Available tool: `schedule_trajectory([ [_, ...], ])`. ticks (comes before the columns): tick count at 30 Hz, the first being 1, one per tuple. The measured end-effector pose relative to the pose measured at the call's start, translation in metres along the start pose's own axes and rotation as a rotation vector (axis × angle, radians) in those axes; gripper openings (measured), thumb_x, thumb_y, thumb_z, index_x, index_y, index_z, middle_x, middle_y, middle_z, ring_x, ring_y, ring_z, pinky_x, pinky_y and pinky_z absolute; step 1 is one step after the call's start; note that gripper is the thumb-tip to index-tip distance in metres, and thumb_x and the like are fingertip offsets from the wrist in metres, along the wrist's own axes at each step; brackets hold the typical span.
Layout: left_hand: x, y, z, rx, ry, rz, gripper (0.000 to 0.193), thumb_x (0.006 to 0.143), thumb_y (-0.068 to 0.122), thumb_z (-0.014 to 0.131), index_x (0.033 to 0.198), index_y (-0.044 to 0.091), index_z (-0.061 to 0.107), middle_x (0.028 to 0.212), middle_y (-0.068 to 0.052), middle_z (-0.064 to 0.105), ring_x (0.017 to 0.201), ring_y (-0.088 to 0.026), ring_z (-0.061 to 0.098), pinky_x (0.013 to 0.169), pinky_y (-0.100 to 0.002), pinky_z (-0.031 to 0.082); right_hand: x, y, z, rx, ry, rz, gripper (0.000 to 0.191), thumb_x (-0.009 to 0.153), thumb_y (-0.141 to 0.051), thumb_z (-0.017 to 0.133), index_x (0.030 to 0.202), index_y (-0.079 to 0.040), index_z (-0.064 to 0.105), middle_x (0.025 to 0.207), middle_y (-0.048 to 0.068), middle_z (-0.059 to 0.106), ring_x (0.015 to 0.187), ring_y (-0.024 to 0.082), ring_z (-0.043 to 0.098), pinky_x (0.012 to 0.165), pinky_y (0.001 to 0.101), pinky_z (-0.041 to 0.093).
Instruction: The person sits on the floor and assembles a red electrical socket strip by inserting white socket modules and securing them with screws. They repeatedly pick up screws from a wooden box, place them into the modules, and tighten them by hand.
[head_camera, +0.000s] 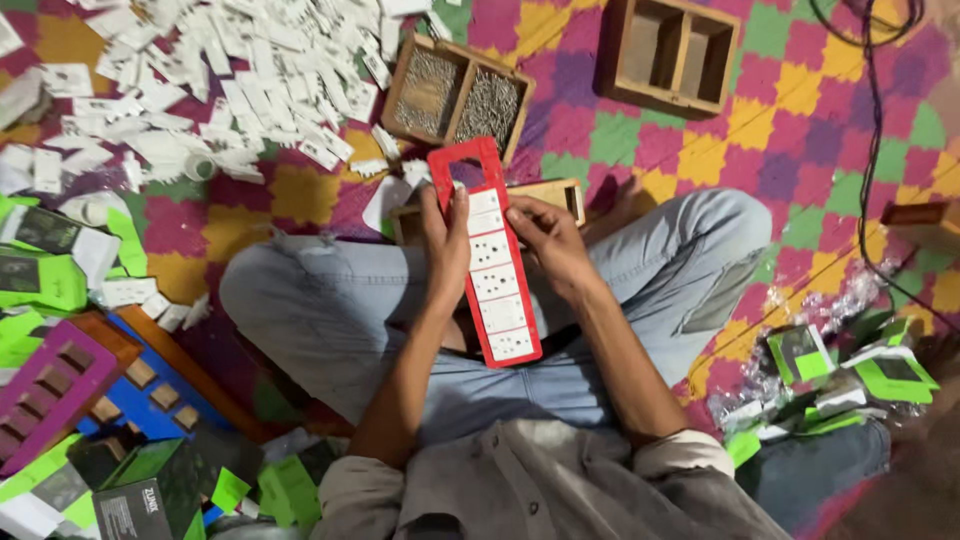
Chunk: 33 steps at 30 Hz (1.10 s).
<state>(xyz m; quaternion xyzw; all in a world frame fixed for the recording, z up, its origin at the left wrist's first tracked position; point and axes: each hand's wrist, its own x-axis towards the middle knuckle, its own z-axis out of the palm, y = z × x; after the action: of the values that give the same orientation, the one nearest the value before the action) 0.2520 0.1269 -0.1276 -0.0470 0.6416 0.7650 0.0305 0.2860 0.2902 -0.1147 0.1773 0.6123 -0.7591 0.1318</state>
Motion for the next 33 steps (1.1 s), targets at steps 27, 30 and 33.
schedule_trajectory([
  [27,-0.001,-0.004,-0.002,-0.118,-0.044,-0.047,0.019,0.111,0.025,0.054,0.114,0.006,0.053,0.106,-0.003,0.060,0.096,-0.009,0.054,0.088,-0.028,0.047,-0.010,-0.009,-0.002,0.102,-0.057,-0.097,0.033,0.099,-0.005,0.070,0.130,0.004,0.064,0.111,0.007,0.075,0.100,0.010,0.069,0.085,0.0226,0.054],
  [30,-0.003,-0.006,-0.003,-0.126,-0.047,-0.053,0.019,0.112,0.025,0.054,0.112,0.006,0.053,0.104,-0.002,0.059,0.095,-0.009,0.053,0.087,-0.029,0.047,-0.012,-0.008,-0.001,0.121,-0.053,-0.105,0.033,0.098,-0.005,0.070,0.129,0.005,0.064,0.113,0.008,0.075,0.102,0.011,0.070,0.091,0.0244,0.055],
  [33,-0.004,-0.008,-0.003,-0.114,-0.045,-0.044,0.020,0.111,0.025,0.055,0.111,0.006,0.053,0.102,-0.002,0.060,0.094,-0.009,0.054,0.087,-0.029,0.047,-0.014,-0.005,-0.002,0.098,-0.045,-0.114,0.031,0.099,-0.005,0.069,0.129,0.005,0.064,0.113,0.007,0.074,0.103,0.011,0.069,0.093,0.0254,0.055],
])
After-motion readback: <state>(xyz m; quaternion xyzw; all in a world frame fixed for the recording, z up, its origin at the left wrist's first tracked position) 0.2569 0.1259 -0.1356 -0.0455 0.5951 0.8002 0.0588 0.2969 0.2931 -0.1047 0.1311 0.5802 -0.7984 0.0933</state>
